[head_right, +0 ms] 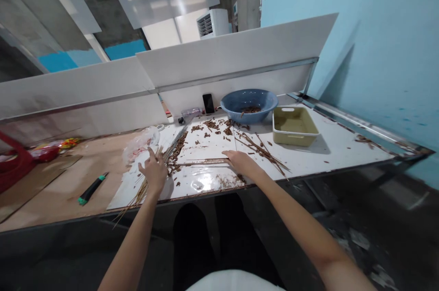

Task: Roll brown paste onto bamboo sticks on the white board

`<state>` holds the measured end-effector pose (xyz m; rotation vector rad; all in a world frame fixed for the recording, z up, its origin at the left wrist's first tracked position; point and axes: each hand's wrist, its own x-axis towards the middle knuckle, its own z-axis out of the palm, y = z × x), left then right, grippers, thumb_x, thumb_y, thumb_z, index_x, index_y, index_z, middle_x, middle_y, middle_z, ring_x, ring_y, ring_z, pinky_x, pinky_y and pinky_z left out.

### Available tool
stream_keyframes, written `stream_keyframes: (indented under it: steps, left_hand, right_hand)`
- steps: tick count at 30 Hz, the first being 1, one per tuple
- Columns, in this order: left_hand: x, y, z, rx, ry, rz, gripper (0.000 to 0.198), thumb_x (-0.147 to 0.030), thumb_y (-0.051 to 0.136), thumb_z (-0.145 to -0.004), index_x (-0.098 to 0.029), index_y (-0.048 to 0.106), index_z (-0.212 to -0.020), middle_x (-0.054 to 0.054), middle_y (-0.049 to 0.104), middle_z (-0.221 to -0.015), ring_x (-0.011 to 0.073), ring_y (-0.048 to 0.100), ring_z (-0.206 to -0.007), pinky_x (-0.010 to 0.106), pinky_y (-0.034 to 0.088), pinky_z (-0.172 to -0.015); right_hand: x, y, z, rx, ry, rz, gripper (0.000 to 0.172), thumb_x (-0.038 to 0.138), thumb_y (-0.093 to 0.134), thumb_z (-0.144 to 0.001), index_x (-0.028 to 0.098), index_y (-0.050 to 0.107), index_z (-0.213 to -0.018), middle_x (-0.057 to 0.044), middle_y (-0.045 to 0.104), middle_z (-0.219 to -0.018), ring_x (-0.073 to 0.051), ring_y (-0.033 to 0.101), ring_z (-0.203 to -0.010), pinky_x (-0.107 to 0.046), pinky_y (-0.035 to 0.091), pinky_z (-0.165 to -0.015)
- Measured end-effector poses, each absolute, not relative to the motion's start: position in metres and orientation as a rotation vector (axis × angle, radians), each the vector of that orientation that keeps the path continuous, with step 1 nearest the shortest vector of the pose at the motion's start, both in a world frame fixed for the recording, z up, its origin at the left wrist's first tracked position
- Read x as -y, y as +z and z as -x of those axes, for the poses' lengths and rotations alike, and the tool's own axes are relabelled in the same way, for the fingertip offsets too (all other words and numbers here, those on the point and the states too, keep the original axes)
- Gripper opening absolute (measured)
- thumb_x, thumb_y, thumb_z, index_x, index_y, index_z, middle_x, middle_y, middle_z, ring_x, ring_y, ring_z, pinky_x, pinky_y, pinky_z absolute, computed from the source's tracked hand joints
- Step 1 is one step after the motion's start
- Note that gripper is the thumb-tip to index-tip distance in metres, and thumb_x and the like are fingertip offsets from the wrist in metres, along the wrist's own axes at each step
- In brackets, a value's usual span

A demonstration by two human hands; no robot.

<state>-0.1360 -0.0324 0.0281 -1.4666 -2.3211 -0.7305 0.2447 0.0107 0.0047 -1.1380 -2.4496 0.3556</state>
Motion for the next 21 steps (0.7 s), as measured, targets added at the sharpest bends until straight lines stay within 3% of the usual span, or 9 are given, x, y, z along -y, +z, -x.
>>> stream_keyframes:
  steps: [4,8,14,21]
  left_hand:
    - [0.036,0.029,0.138,2.320,-0.762,1.436,0.065,-0.037,0.032,-0.117,-0.006,0.042,-0.173,0.020,0.082,-0.128,0.0339,0.069,-0.132,0.063,0.023,-0.135]
    - [0.039,0.030,0.143,2.344,-0.751,1.399,0.071,-0.040,0.041,-0.113,0.000,0.041,-0.172,0.021,0.083,-0.121,0.0358,0.070,-0.129,0.062,0.022,-0.135]
    - [0.044,0.025,0.147,2.317,-0.790,1.503,0.087,-0.013,0.053,-0.090,-0.013,0.040,-0.176,0.013,0.085,-0.120,0.0333,0.067,-0.132,0.065,0.018,-0.137]
    - [0.037,0.026,0.121,2.157,-0.940,1.652,0.049,-0.020,0.053,-0.098,-0.016,0.078,-0.139,0.019,0.082,-0.124,0.0363,0.064,-0.136,0.063,0.027,-0.134]
  right_hand:
    - [-0.009,0.007,-0.245,2.469,0.357,1.156,0.047,0.032,0.056,-0.114,0.013,0.064,-0.156,-0.019,0.075,-0.150,-0.033,0.075,-0.132,-0.045,0.058,-0.115]
    - [-0.008,0.006,-0.246,2.480,0.346,1.168,0.047,0.031,0.056,-0.114,0.011,0.064,-0.156,-0.020,0.074,-0.151,-0.034,0.074,-0.134,-0.046,0.058,-0.116]
    - [-0.009,0.005,-0.246,2.476,0.340,1.174,0.048,0.031,0.057,-0.114,0.013,0.063,-0.157,-0.019,0.073,-0.152,-0.033,0.073,-0.136,-0.045,0.057,-0.117]
    - [-0.027,0.012,-0.227,2.482,0.321,1.194,0.047,0.027,0.062,-0.111,0.017,0.064,-0.157,-0.018,0.073,-0.151,-0.030,0.073,-0.133,-0.040,0.055,-0.114]
